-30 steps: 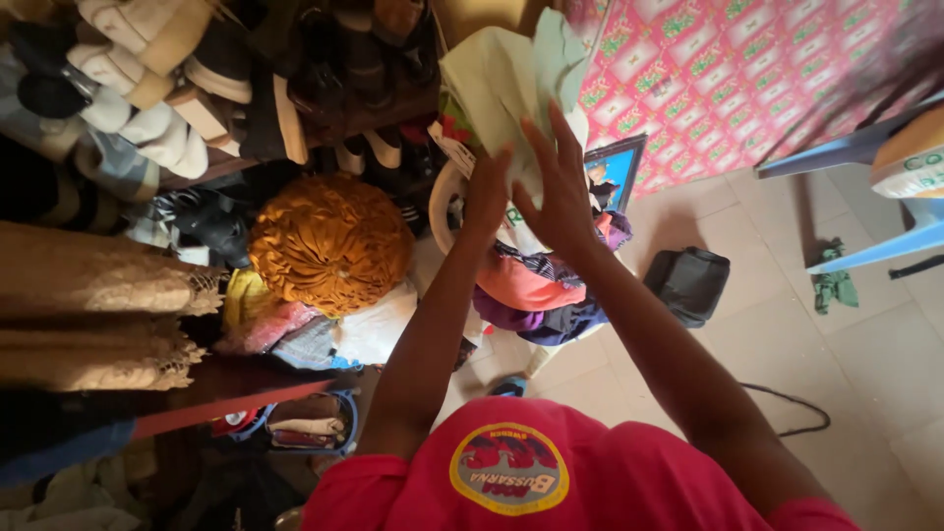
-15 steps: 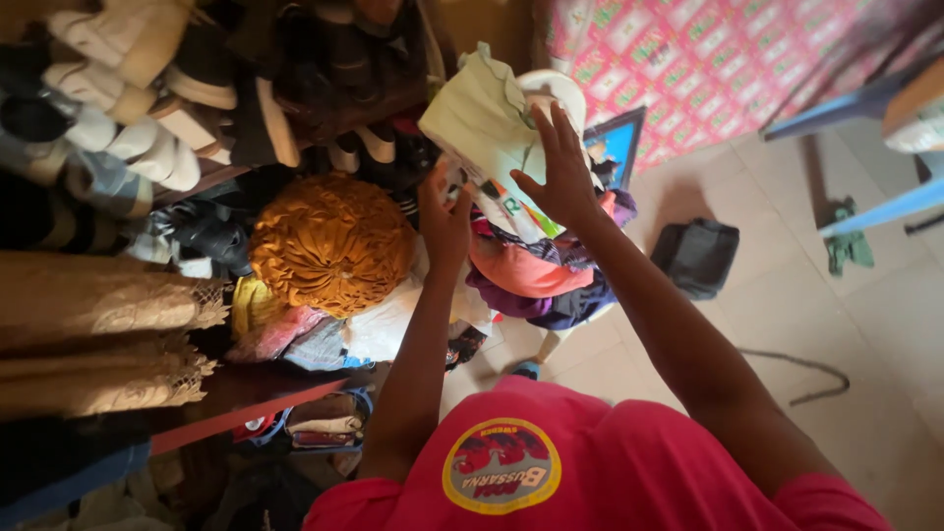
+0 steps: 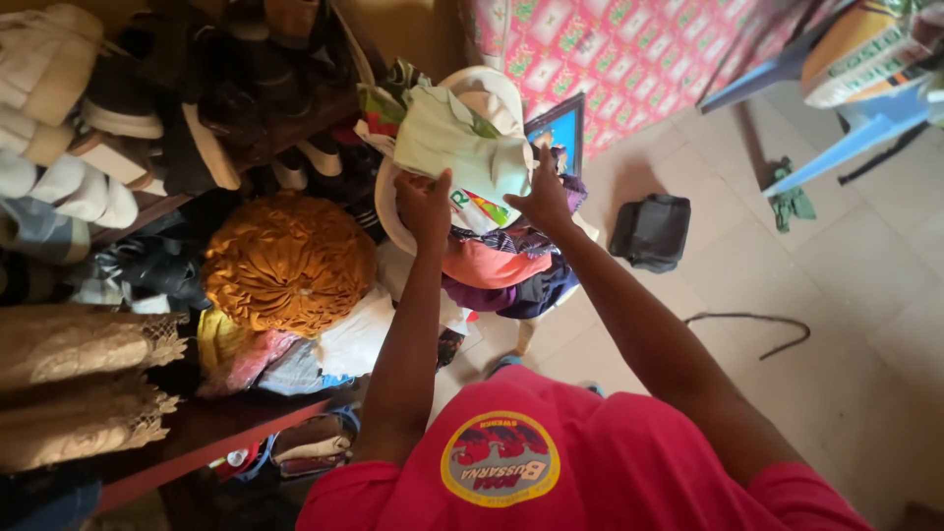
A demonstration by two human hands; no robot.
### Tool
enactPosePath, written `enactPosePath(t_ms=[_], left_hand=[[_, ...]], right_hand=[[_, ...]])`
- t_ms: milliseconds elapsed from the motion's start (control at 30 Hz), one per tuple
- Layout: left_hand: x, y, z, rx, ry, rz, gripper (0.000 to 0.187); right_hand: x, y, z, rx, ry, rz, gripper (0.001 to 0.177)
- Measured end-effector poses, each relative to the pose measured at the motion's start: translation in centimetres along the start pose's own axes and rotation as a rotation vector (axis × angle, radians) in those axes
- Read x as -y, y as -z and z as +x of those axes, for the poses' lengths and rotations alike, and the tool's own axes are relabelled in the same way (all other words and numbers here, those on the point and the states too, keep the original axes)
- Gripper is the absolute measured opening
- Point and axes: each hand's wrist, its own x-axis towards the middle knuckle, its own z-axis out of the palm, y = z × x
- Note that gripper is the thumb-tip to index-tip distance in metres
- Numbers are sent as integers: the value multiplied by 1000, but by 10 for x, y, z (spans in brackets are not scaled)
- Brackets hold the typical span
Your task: The person is sorting and moving various household items like bags, a metal pot, and a head wrap within a room.
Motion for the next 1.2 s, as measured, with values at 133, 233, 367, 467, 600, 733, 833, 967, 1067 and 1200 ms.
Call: enactPosePath(t_ms=[133,233,367,467,600,733,833,967,1067,1200], left_hand=[[29,-8,-1,131,-51,-107,54],[22,0,-6,209,-28,-111,50],[21,4,-6,292,123,-402,57],[21,14,-6,263,127,-282,61],[31,22,-8,245,107,-208,58],[40,26,-10,294,124,-331,55],[41,29,-9,308,96,-360,53],[30,34,-9,281,86,-334,51],[21,34,-5,228,85,-314,46],[2,29,-4,227,13,-376,35]], right_hand=[[-20,-26,12,-23,-232,271,127],[-20,-37,21,-59,-300,334,108],[-12,-39,30,-15,-282,403,32],[26,-15,47,-227,-222,436,40],[83,9,75,-255,2,565,24],[76,-29,109,-351,128,215,34],[70,-49,115,-251,299,-42,50],[75,-27,101,1,188,-138,65],[78,8,78,-120,193,94,73],[67,42,34,-132,74,121,70]])
